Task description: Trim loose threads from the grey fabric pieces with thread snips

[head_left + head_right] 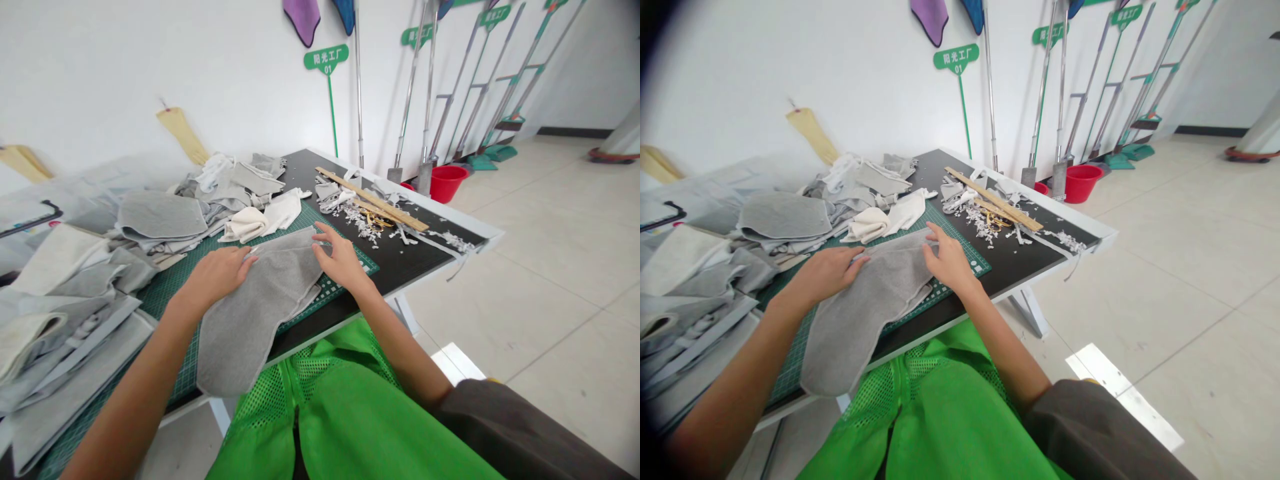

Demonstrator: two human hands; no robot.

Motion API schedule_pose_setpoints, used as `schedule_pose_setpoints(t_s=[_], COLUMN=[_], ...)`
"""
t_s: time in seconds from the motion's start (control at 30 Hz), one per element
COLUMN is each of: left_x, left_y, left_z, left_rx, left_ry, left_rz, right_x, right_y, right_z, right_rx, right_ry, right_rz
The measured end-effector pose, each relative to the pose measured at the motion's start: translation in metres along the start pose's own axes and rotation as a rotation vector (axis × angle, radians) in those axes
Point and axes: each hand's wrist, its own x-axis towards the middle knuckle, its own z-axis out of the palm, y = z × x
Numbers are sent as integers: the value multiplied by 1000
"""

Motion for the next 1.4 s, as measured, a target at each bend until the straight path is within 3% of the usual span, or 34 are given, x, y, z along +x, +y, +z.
schedule_pose_setpoints(t_s=[0.1, 0.2, 0.4, 0.53, 0.63, 0.73, 0.93, 1.07, 1.2, 1.4], left_x=[-25, -56, -123, -146, -140, -116, -51, -25, -16, -24], left_y=[-13, -15, 18, 43, 58, 66, 64, 59, 43, -4], left_z=[1, -5, -26, -35, -39, -40, -36, -29, -16, 4], left_rx=[-2, -30, -140, -78, -56, -52, -76, -105, -63, -22], left_ry=[-16, -6, 105, 145, 147, 132, 35, 35, 9, -16], left_rz=[-19, -11, 104, 232, 248, 219, 210, 186, 89, -11], right_x=[0, 0, -1, -1, 0, 0, -1, -1, 0, -1], right_y=[1, 1, -1, -2, -2, -2, -2, -2, -1, -1], right_z=[0, 1, 0, -1, -1, -1, -1, -1, -1, -1], right_rx=[0, 4, 5, 0, 2, 7, 7, 9, 10, 13], right_ry=[-2, 1, -6, -13, -15, -9, -9, -3, -7, -10], right_rz=[0, 1, 16, 27, 25, 17, 11, 2, 1, 15])
